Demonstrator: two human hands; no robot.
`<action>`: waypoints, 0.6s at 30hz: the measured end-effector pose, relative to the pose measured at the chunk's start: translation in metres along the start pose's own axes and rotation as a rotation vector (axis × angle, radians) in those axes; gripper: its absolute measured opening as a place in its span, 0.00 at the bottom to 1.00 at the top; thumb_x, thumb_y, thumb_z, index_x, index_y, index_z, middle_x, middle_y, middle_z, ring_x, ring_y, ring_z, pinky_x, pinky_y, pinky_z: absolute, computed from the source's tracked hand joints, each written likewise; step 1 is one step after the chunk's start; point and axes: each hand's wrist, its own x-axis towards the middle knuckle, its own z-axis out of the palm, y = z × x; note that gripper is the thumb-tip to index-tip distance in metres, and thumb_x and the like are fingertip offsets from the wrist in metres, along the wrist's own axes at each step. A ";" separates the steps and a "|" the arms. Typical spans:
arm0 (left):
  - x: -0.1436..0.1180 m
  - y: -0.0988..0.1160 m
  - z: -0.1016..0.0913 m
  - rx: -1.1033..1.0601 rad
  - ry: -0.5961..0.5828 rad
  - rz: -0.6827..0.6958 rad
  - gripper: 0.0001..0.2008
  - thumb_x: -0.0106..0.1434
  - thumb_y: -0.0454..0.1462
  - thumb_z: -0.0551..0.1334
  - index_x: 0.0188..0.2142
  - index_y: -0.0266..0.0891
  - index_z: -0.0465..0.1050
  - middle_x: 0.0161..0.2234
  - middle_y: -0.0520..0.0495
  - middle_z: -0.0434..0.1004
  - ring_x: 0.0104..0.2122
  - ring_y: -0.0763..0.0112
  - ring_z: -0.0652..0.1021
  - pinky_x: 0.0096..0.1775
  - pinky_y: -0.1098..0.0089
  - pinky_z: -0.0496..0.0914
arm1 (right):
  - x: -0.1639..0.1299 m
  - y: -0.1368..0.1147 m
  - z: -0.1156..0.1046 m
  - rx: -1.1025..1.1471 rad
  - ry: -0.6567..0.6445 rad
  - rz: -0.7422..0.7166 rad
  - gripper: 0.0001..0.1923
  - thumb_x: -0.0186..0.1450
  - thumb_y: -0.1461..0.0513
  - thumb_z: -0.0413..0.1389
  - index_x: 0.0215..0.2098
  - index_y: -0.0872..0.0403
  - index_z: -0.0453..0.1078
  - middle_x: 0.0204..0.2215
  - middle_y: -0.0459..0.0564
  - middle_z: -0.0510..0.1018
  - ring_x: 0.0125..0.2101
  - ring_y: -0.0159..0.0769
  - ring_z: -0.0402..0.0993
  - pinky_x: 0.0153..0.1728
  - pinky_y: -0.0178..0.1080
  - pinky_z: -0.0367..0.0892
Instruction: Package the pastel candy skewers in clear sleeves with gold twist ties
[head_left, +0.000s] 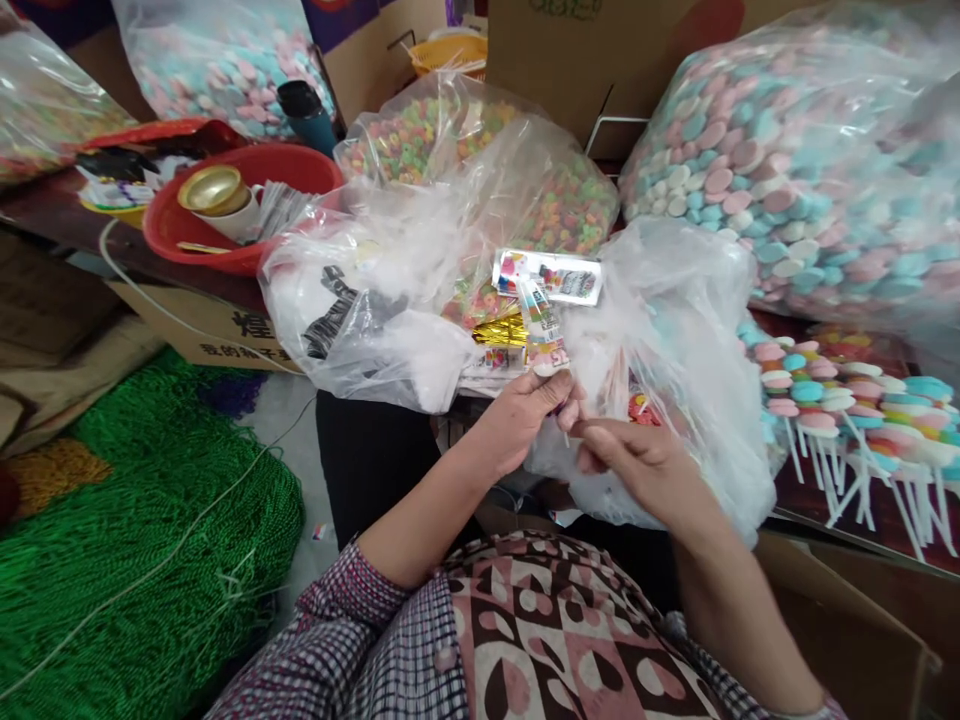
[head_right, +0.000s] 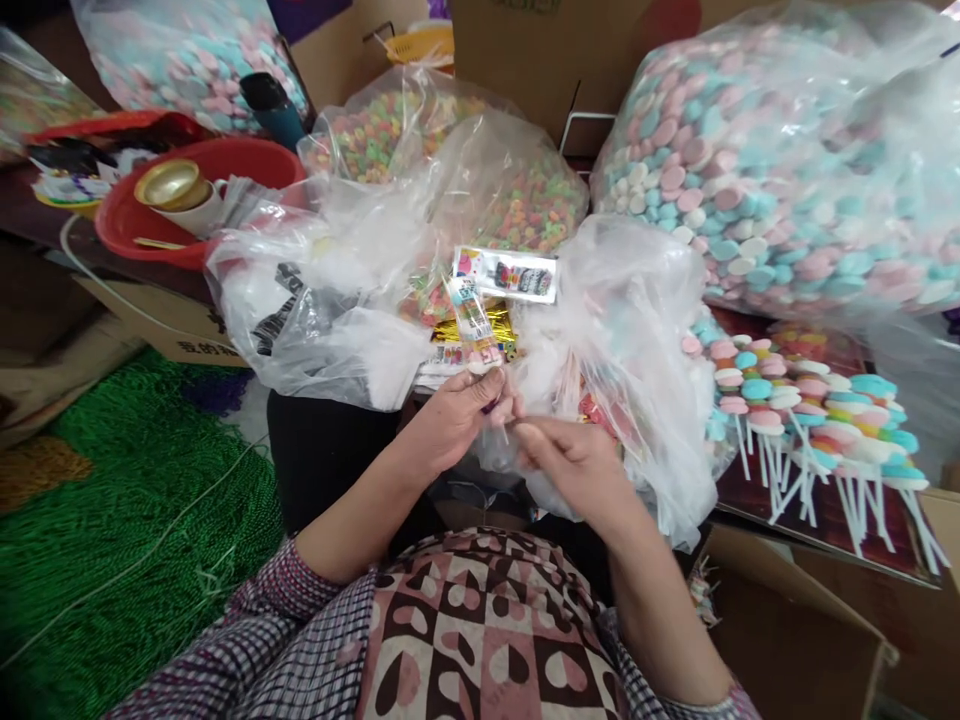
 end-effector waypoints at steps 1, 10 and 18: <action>-0.003 0.003 0.002 -0.016 -0.018 0.005 0.19 0.59 0.48 0.67 0.24 0.36 0.68 0.17 0.56 0.62 0.21 0.76 0.70 0.30 0.71 0.69 | 0.001 -0.003 -0.010 0.024 0.081 -0.020 0.18 0.64 0.47 0.60 0.30 0.52 0.80 0.21 0.47 0.78 0.22 0.33 0.72 0.27 0.36 0.69; -0.021 -0.009 0.026 -0.197 -0.537 -0.313 0.25 0.52 0.57 0.68 0.23 0.40 0.62 0.14 0.61 0.52 0.14 0.80 0.57 0.22 0.71 0.57 | 0.010 -0.019 0.006 0.609 -0.043 -0.033 0.25 0.55 0.42 0.65 0.45 0.44 0.77 0.30 0.48 0.83 0.39 0.49 0.82 0.40 0.51 0.77; -0.018 -0.002 0.008 0.779 0.205 0.192 0.06 0.62 0.41 0.61 0.32 0.42 0.67 0.26 0.51 0.69 0.32 0.65 0.73 0.41 0.66 0.68 | 0.023 -0.016 0.018 0.431 0.424 -0.202 0.12 0.58 0.57 0.67 0.39 0.47 0.74 0.35 0.46 0.82 0.35 0.37 0.79 0.37 0.40 0.74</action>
